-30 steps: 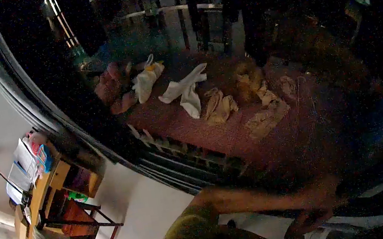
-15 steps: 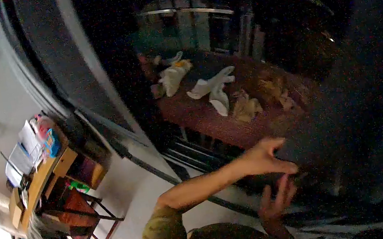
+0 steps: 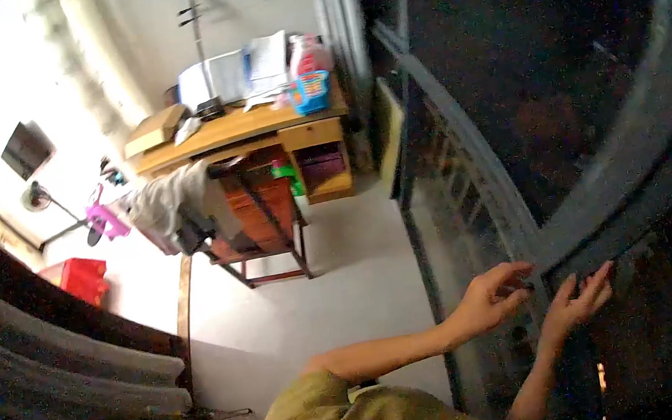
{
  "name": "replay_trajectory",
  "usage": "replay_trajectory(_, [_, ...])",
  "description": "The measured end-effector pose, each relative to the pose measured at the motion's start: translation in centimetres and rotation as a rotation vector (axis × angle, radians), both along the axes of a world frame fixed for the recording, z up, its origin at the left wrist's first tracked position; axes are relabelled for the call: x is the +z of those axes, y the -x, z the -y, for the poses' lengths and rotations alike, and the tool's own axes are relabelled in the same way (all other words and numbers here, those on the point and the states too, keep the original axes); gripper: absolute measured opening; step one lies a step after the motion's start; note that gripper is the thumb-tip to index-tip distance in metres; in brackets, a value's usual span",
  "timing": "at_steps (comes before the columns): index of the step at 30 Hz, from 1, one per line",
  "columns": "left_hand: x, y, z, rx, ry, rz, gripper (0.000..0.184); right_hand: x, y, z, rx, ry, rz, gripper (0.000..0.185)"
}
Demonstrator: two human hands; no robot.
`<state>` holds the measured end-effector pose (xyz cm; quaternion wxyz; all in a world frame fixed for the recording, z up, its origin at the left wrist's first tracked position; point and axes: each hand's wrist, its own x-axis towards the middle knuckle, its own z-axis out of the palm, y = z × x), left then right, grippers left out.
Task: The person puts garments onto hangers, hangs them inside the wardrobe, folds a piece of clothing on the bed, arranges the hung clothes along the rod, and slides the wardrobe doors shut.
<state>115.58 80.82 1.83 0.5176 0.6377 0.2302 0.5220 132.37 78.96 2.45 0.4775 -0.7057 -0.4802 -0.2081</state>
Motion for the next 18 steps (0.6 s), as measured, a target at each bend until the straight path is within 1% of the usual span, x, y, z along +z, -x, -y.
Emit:
replay_trajectory(1, [-0.9, 1.6, -0.5, 0.047, 0.013, -0.007, 0.038, -0.1, 0.3, -1.2, -0.015, -0.048, 0.033, 0.058])
replay_trajectory(3, [-3.2, 5.0, -1.5, 0.140, 0.117, 0.004, 0.033, -0.7, 0.7, -2.9, -0.053, -0.147, 0.092, 0.058])
replay_trajectory(4, [-4.8, 6.7, -2.3, 0.188, 0.173, 0.013, 0.031, -1.5, 0.3, -3.7, -0.177, -0.122, 0.239, 0.058])
replay_trajectory(6, [-7.7, 10.1, -3.0, 0.199, 0.348, 0.115, 0.029, -2.2, 0.3, -4.3, -0.074, -0.126, 0.020, 0.057])
replay_trajectory(7, [-9.2, 11.4, -3.1, 0.199, 0.432, 0.166, 0.028, -2.0, 0.5, -4.1, -0.139, -0.119, 0.157, 0.057])
replay_trajectory(8, [-10.7, 12.8, -3.2, 0.228, 0.472, 0.142, 0.027, -1.9, 0.5, -4.3, -0.204, -0.120, 0.294, 0.057])
replay_trajectory(9, [-12.2, 14.3, -2.8, 0.261, 0.510, 0.121, 0.025, -2.9, -0.3, -4.5, -0.200, -0.135, 0.295, 0.058])
replay_trajectory(10, [-13.8, 15.7, -2.4, 0.300, 0.552, 0.104, 0.024, -3.4, -1.0, -4.4, -0.099, -0.195, 0.254, 0.058])
replay_trajectory(11, [-15.8, 17.2, -1.8, 0.312, 0.605, 0.079, 0.024, -3.7, -0.9, -4.3, -0.193, -0.162, 0.330, 0.056])
replay_trajectory(12, [-17.8, 19.0, -1.6, 0.338, 0.657, 0.053, 0.024, -3.3, -0.1, -5.4, -0.117, -0.270, 0.289, 0.053])
replay_trajectory(13, [-18.8, 21.3, -1.1, 0.363, 0.709, 0.007, 0.024, -3.6, 1.1, -5.9, -0.052, -0.373, 0.222, 0.050])
replay_trajectory(14, [-17.6, 23.8, -0.3, 0.453, 0.781, -0.013, 0.024, -4.2, 3.3, -6.2, -0.012, -0.467, 0.142, 0.047])
replay_trajectory(16, [-15.6, 28.2, 1.7, 0.605, 0.928, -0.047, 0.025, -6.0, 8.2, -6.9, 0.077, -0.311, 0.075, 0.044])
replay_trajectory(18, [-17.6, 32.7, 2.6, 0.722, 0.932, 0.003, 0.025, -6.6, 12.0, -8.6, 0.178, -0.166, 0.058, 0.042])
